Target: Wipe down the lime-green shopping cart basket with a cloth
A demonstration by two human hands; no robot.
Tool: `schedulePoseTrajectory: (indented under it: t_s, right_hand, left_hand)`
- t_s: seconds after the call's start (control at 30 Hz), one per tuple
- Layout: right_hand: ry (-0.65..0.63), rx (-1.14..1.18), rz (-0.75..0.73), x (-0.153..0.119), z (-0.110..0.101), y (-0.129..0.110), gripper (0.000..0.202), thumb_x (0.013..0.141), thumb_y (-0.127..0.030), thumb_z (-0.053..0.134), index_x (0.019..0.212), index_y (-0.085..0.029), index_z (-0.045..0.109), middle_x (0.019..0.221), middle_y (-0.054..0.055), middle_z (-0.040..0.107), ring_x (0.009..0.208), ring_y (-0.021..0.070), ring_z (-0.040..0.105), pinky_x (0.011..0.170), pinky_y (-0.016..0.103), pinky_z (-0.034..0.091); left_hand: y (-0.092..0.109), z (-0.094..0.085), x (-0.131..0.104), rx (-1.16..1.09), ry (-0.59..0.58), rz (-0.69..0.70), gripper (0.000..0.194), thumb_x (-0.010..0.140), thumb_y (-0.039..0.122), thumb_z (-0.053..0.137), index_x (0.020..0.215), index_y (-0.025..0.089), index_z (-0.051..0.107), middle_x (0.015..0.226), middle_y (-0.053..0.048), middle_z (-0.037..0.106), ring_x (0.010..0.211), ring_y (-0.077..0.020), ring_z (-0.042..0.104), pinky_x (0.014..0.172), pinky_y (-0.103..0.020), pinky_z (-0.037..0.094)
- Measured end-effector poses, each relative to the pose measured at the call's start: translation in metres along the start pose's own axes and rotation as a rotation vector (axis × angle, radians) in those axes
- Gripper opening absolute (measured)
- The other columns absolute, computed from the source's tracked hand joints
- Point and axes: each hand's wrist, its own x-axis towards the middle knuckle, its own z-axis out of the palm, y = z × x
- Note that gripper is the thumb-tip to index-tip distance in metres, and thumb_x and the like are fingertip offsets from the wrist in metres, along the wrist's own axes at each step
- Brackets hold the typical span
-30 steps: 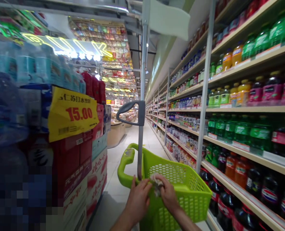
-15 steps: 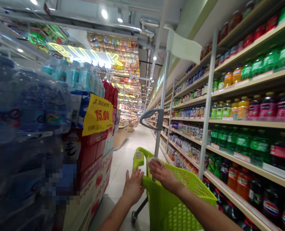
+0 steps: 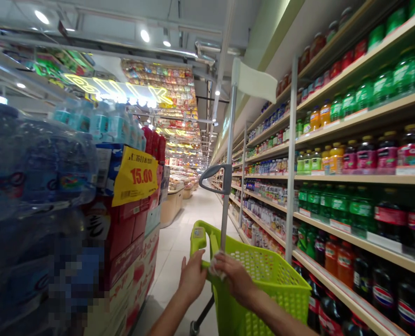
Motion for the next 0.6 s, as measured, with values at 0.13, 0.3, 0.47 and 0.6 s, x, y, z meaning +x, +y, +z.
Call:
schedulePoseTrajectory:
  t_s: [0.13, 0.3, 0.47, 0.6]
  right_hand:
    - [0.310, 0.320, 0.321, 0.008, 0.005, -0.017, 0.037, 0.075, -0.010, 0.040, 0.106, -0.021, 0.058, 0.108, 0.007, 0.063, 0.099, 0.0203, 0.059, 0.083, 0.038, 0.050]
    - [0.499, 0.130, 0.308, 0.026, -0.005, -0.023, 0.035, 0.075, -0.010, 0.040, 0.099, -0.023, 0.061, 0.115, 0.007, 0.058, 0.109, 0.0218, 0.052, 0.093, 0.042, 0.043]
    - [0.168, -0.178, 0.038, -0.010, 0.002, -0.021, 0.059, 0.077, -0.027, 0.051, 0.133, -0.023, 0.034, 0.138, 0.011, 0.036, 0.124, 0.0311, 0.035, 0.097, 0.053, 0.035]
    - [0.069, -0.276, -0.122, 0.003, -0.010, -0.013, 0.064, 0.080, -0.028, 0.050, 0.138, -0.025, 0.022, 0.139, 0.010, 0.034, 0.125, 0.0272, 0.035, 0.097, 0.044, 0.038]
  left_hand:
    - [0.033, 0.008, -0.003, -1.000, -0.041, -0.123, 0.046, 0.067, 0.029, 0.056, 0.112, 0.017, 0.052, 0.109, -0.009, 0.062, 0.101, -0.0226, 0.056, 0.087, -0.034, 0.044]
    - [0.066, 0.016, -0.014, -1.406, -0.127, -0.248, 0.041, 0.060, 0.040, 0.070, 0.089, 0.012, 0.062, 0.082, -0.008, 0.067, 0.079, -0.0198, 0.063, 0.071, -0.027, 0.047]
    - [0.067, 0.002, -0.017, -1.550, -0.402, -0.253, 0.050, 0.072, 0.058, 0.049, 0.099, 0.016, 0.060, 0.092, -0.009, 0.066, 0.090, -0.0226, 0.061, 0.078, -0.034, 0.046]
    - [0.066, -0.021, -0.004, -1.295, -0.580, -0.144, 0.067, 0.077, 0.067, 0.025, 0.116, 0.019, 0.051, 0.112, -0.011, 0.060, 0.104, -0.0258, 0.055, 0.087, -0.045, 0.041]
